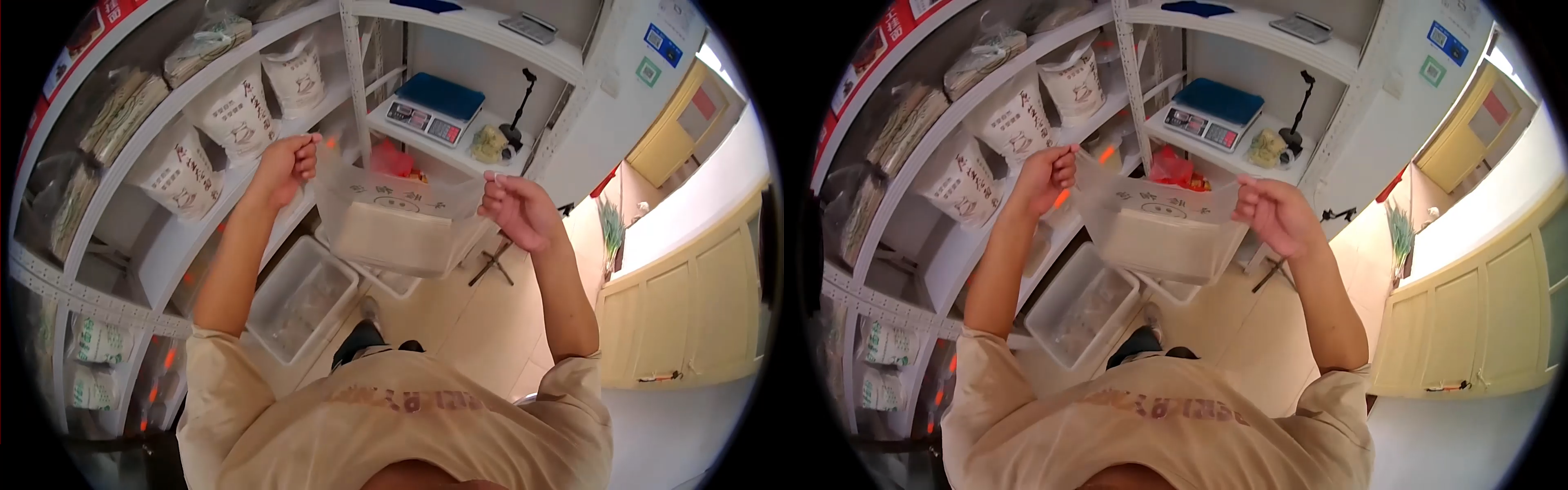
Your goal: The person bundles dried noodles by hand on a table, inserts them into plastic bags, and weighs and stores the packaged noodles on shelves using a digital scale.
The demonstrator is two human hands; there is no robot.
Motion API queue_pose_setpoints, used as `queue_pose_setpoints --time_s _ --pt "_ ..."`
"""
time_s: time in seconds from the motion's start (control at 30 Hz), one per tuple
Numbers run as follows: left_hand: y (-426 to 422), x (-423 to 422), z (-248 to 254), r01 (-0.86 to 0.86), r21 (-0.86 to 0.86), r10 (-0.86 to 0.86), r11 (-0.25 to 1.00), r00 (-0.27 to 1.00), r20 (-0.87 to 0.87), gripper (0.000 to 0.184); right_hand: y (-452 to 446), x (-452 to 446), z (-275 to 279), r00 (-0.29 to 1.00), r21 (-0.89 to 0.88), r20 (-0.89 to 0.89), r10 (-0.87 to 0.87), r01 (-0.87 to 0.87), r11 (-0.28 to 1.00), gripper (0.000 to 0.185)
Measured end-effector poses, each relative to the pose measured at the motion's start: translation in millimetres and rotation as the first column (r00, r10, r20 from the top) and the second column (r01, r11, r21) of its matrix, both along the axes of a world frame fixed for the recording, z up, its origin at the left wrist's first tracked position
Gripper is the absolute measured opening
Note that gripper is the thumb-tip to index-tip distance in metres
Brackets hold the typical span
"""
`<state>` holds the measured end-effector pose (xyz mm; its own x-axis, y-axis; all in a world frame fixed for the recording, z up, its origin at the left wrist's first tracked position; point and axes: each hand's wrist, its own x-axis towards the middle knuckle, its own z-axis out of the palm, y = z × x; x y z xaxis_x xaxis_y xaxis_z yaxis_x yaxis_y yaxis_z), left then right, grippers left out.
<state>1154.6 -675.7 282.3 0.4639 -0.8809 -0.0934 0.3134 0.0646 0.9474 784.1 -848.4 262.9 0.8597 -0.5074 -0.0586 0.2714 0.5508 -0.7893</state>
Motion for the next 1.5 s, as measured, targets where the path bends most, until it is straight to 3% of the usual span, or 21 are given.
queue_pose_setpoints --time_s 0.13,0.2,0.3,0.37,0.4,0.47,0.53,0.63,0.73,0.8,0.87,0.93,0.97,1.0,1.07,1.1,1.17,1.3,1.5 --pt "-96 71 9 0.076 -0.034 -0.078 0.997 0.994 -0.071 0.019 -69 44 26 0.988 0.108 -0.008 -0.154 0.154 0.982 0.027" --pt "-143 103 9 0.117 -0.071 -0.129 0.991 0.974 -0.189 0.018 -99 65 31 0.964 0.118 -0.044 -0.261 0.264 0.957 0.030" --pt "-211 142 17 0.160 -0.074 -0.170 0.984 0.972 -0.161 0.014 -141 93 33 0.919 0.215 -0.013 -0.393 0.386 0.897 0.032" --pt "-250 162 20 0.231 -0.078 -0.240 0.970 0.960 -0.144 0.013 -191 99 5 0.932 0.281 0.106 -0.346 0.306 0.910 0.031" --pt "-277 185 10 0.293 -0.099 -0.304 0.951 0.945 -0.120 0.016 -197 111 7 0.905 0.223 0.049 -0.423 0.403 0.888 0.030" --pt "-337 209 8 0.234 -0.073 -0.240 0.969 0.967 -0.083 0.021 -211 139 19 0.824 0.249 -0.014 -0.566 0.552 0.796 0.026" --pt "-378 225 4 0.221 -0.091 -0.228 0.971 0.971 -0.075 0.025 -250 147 9 0.828 0.375 0.047 -0.558 0.503 0.778 0.021" --pt "-429 230 6 0.201 -0.096 -0.213 0.975 0.969 -0.125 0.025 -307 153 5 0.799 0.395 0.026 -0.601 0.544 0.741 0.022" --pt "-468 257 -12 0.247 -0.218 -0.294 0.944 0.931 -0.215 0.025 -369 161 -11 0.854 0.453 0.132 -0.503 0.399 0.797 0.024" --pt "-486 254 -14 0.211 -0.244 -0.274 0.947 0.924 -0.268 0.024 -397 161 -12 0.861 0.445 0.132 -0.491 0.391 0.805 0.024" --pt "-515 263 -21 0.187 -0.233 -0.264 0.954 0.893 -0.365 0.020 -430 161 -16 0.889 0.400 0.296 -0.350 0.217 0.890 0.023" --pt "-533 271 -25 0.188 -0.275 -0.291 0.943 0.866 -0.407 0.018 -428 175 0 0.766 0.348 0.203 -0.610 0.526 0.776 0.019" --pt "-541 273 -31 0.205 -0.319 -0.336 0.926 0.830 -0.445 0.017 -462 164 -24 0.809 0.320 0.346 -0.474 0.374 0.871 0.022" --pt "-547 275 -35 0.185 -0.316 -0.319 0.930 0.832 -0.453 0.017 -453 177 -5 0.821 0.320 0.337 -0.461 0.361 0.876 0.022" --pt "-570 278 -37 0.077 -0.363 -0.265 0.929 0.821 -0.505 0.017 -438 195 33 0.591 0.507 0.085 -0.802 0.668 0.546 0.026" --pt "-582 274 -32 0.059 -0.362 -0.251 0.930 0.822 -0.511 0.017 -446 193 32 0.637 0.422 0.171 -0.752 0.642 0.640 0.030" --pt "-607 266 -24 -0.016 -0.397 -0.202 0.918 0.842 -0.500 0.015 -468 187 25 0.671 0.363 0.252 -0.698 0.603 0.711 0.030" --pt "-647 265 -17 -0.123 -0.453 -0.124 0.883 0.870 -0.477 0.016 -498 188 15 0.672 0.338 0.301 -0.676 0.588 0.735 0.031" --pt "-683 268 -32 -0.121 -0.442 -0.081 0.889 0.908 -0.410 0.016 -523 197 -10 0.671 0.341 0.308 -0.675 0.585 0.736 0.032"
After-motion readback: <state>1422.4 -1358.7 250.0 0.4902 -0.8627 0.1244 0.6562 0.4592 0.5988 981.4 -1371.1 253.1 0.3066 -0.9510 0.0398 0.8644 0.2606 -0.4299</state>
